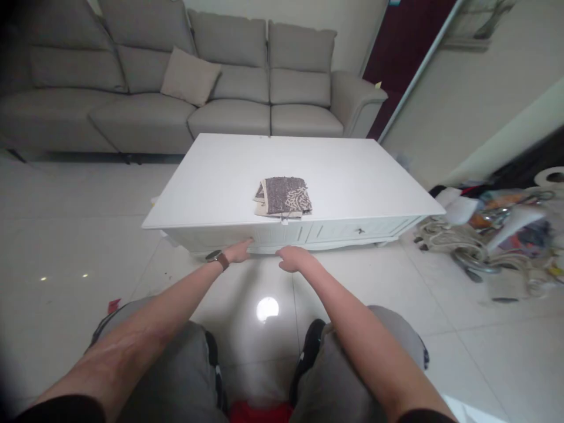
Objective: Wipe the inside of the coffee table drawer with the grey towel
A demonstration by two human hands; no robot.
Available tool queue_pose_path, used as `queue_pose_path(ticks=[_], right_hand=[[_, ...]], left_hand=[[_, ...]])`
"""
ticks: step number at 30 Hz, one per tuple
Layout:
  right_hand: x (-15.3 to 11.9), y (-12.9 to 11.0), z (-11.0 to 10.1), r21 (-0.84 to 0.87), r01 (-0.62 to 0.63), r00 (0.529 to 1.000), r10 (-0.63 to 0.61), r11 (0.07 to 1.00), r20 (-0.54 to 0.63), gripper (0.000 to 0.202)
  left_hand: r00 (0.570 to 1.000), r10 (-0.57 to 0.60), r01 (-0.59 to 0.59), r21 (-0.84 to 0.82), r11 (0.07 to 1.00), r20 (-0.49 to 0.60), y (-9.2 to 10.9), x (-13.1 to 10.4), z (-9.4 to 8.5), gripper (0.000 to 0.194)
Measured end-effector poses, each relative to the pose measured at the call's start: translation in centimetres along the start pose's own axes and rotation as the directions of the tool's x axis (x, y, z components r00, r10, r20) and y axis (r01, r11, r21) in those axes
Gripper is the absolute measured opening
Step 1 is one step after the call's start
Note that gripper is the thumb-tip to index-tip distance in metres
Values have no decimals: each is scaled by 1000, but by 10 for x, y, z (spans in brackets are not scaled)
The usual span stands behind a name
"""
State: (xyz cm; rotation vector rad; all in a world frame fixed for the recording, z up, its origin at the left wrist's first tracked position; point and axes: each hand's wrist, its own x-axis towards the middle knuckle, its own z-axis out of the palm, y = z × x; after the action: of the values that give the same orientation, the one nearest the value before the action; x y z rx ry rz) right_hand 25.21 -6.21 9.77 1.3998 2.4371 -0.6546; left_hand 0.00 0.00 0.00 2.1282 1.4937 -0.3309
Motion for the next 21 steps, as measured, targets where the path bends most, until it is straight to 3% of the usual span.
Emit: queue_pose_path(ticks=[14, 21], right_hand=[[-16, 2, -6, -14, 3, 999, -3, 1000, -43, 53], [-20, 6, -4, -38, 20, 990, -25, 999, -139, 56]], left_hand=[[1000, -12, 12, 59, 998, 1, 6, 12, -2, 79], [999, -17, 14, 100, 995, 32, 18, 2, -10, 63]])
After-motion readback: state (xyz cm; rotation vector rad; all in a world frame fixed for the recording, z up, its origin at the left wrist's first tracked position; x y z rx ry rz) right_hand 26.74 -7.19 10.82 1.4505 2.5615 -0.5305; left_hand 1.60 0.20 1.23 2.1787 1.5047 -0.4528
